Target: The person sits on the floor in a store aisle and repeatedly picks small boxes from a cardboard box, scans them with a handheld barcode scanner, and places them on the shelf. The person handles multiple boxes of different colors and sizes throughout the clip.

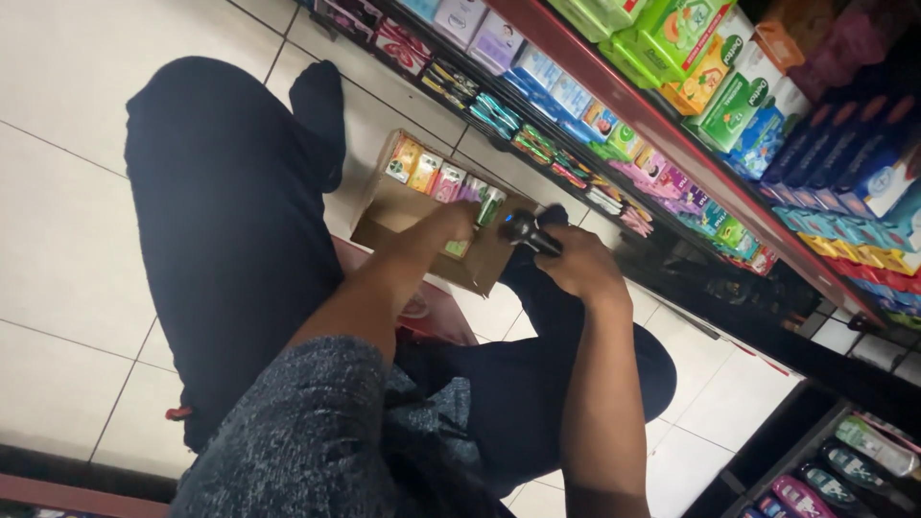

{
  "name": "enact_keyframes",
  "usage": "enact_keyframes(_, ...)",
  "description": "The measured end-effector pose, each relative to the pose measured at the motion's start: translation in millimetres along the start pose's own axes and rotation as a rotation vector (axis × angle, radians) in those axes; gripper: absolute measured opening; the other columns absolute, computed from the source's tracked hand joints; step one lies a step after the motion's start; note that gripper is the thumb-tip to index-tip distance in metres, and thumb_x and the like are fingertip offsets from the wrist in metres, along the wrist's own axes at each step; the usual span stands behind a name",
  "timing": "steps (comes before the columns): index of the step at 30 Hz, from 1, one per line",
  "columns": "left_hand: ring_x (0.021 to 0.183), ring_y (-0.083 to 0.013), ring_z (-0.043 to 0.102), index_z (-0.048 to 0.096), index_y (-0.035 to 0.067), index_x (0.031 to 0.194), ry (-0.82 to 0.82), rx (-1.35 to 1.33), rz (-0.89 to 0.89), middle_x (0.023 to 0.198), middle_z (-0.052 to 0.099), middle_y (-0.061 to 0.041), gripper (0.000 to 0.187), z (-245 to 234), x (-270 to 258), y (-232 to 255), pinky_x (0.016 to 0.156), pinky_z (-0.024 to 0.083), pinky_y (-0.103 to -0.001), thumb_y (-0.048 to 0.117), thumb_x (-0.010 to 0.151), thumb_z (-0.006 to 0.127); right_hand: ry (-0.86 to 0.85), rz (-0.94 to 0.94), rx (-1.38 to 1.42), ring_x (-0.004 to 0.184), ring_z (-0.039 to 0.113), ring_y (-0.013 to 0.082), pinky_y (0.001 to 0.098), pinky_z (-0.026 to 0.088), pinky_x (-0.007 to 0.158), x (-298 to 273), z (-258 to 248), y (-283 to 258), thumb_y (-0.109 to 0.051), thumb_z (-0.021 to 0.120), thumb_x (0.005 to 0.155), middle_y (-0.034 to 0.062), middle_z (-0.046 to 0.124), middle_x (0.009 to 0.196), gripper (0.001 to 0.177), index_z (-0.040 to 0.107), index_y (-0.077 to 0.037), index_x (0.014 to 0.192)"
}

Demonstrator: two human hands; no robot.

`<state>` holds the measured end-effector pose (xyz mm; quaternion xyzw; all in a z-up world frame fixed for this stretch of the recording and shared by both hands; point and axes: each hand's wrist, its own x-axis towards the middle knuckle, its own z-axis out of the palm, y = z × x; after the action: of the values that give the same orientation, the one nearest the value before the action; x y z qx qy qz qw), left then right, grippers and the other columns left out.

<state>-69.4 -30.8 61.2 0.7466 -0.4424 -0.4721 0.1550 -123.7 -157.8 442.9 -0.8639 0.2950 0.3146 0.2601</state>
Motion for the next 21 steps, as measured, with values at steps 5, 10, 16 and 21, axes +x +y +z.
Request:
enact_keyframes(5, 0.110, -0.0347, 0.071, 0.078, 0.010, 0.112, -0.041, 0.043, -0.080, 0.116, 0.075, -0.017, 0.034, 46, 2, -8, 0.093, 0.057, -0.048, 0.030, 0.089, 0.064, 0.028, 0.006, -0.022, 0.102, 0.069, 0.0369, 0.0439, 0.053, 0.089, -4, 1, 4, -0.021, 0.076, 0.075, 0.0182, 0.073, 0.108, 0.041, 0.073, -0.013, 0.115)
enact_keyframes(10, 0.111, -0.0334, 0.069, 0.075, 0.013, 0.114, -0.097, 0.017, -0.163, 0.119, 0.073, -0.015, 0.039, 28, -33, 1, 0.095, 0.056, -0.047, 0.031, 0.080, 0.070, 0.067, -0.011, -0.069, 0.105, 0.067, 0.0387, 0.0455, 0.052, 0.090, -16, 5, 10, -0.025, 0.077, 0.074, 0.0188, 0.071, 0.111, 0.049, 0.070, -0.015, 0.121)
enact_keyframes(16, 0.122, -0.0365, 0.063, 0.065, 0.008, 0.130, -0.147, -0.134, -0.284, 0.132, 0.065, -0.019, 0.059, 44, -16, 6, 0.103, 0.051, -0.047, 0.046, 0.085, 0.072, 0.055, 0.065, -0.144, 0.105, 0.067, 0.0377, 0.0478, 0.052, 0.090, -58, -8, -20, -0.027, 0.072, 0.079, 0.0155, 0.071, 0.111, 0.041, 0.071, -0.018, 0.119)
enact_keyframes(21, 0.125, -0.0377, 0.062, 0.066, 0.011, 0.131, -0.139, -0.117, -0.270, 0.135, 0.064, -0.019, 0.056, 48, -14, 9, 0.105, 0.049, -0.049, 0.049, 0.091, 0.065, 0.046, -0.015, -0.101, 0.104, 0.067, 0.0365, 0.0479, 0.053, 0.087, -80, -10, -35, -0.023, 0.070, 0.078, 0.0132, 0.071, 0.109, 0.038, 0.072, -0.019, 0.116)
